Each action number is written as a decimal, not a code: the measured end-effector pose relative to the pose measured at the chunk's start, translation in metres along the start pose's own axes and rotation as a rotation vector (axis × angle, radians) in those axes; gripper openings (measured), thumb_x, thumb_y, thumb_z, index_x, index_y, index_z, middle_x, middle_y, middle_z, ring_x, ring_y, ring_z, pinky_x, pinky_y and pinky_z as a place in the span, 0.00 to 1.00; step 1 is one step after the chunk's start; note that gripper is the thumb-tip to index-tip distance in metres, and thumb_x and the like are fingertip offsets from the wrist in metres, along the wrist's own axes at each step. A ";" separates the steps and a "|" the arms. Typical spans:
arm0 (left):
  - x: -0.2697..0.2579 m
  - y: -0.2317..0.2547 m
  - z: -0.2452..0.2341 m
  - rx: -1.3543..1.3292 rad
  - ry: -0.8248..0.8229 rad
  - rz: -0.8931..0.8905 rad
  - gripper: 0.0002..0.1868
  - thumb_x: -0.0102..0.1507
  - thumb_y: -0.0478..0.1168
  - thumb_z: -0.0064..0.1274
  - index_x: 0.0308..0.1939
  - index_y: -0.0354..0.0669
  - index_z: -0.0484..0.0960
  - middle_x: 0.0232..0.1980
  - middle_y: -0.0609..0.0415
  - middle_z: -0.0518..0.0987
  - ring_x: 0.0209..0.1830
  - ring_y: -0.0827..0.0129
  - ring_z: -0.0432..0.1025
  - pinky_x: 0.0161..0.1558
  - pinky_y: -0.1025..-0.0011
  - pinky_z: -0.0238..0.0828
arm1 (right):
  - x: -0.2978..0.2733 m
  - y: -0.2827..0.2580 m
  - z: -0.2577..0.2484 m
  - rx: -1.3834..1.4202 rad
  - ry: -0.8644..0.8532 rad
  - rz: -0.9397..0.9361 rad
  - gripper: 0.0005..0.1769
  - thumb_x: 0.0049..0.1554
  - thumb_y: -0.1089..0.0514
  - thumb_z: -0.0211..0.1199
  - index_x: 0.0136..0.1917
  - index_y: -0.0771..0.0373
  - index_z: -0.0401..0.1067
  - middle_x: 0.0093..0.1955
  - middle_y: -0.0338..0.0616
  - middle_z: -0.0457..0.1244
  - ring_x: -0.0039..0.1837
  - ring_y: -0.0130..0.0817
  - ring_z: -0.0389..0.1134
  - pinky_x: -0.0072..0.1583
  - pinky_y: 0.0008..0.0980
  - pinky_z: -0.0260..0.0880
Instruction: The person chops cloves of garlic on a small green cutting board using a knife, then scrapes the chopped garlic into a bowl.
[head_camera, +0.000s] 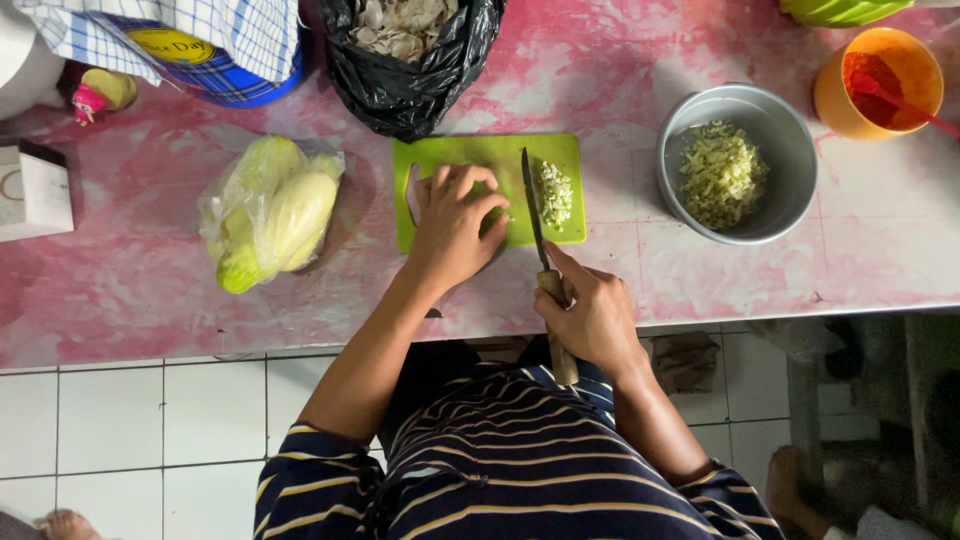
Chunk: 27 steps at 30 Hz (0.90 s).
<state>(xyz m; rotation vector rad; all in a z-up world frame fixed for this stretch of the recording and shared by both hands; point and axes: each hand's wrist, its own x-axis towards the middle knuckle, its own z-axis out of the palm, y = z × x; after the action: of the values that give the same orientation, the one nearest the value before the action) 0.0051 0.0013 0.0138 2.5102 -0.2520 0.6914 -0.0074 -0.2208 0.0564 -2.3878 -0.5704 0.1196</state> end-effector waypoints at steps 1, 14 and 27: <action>-0.002 -0.002 -0.001 0.000 -0.001 0.003 0.07 0.56 0.41 0.65 0.37 0.49 0.86 0.55 0.60 0.72 0.60 0.56 0.62 0.66 0.42 0.47 | -0.001 -0.002 0.000 0.001 0.003 0.001 0.34 0.47 0.55 0.70 0.68 0.59 0.73 0.30 0.51 0.65 0.31 0.46 0.68 0.39 0.41 0.69; -0.006 -0.002 -0.006 -0.095 -0.061 -0.061 0.05 0.56 0.39 0.64 0.35 0.51 0.84 0.54 0.60 0.72 0.60 0.55 0.63 0.72 0.39 0.43 | 0.018 -0.007 0.020 -0.118 0.026 -0.140 0.33 0.48 0.52 0.69 0.67 0.60 0.73 0.37 0.54 0.69 0.39 0.54 0.71 0.44 0.49 0.72; -0.007 -0.003 -0.003 -0.056 -0.049 -0.076 0.06 0.56 0.40 0.64 0.33 0.49 0.82 0.54 0.59 0.71 0.60 0.54 0.63 0.74 0.35 0.41 | 0.020 -0.010 0.028 -0.143 0.056 -0.158 0.34 0.50 0.52 0.68 0.68 0.62 0.72 0.37 0.57 0.69 0.38 0.54 0.71 0.42 0.48 0.71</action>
<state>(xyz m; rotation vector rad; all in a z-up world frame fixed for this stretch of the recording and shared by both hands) -0.0010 0.0061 0.0116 2.4718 -0.1897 0.5850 0.0006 -0.1889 0.0423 -2.4637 -0.7613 -0.0587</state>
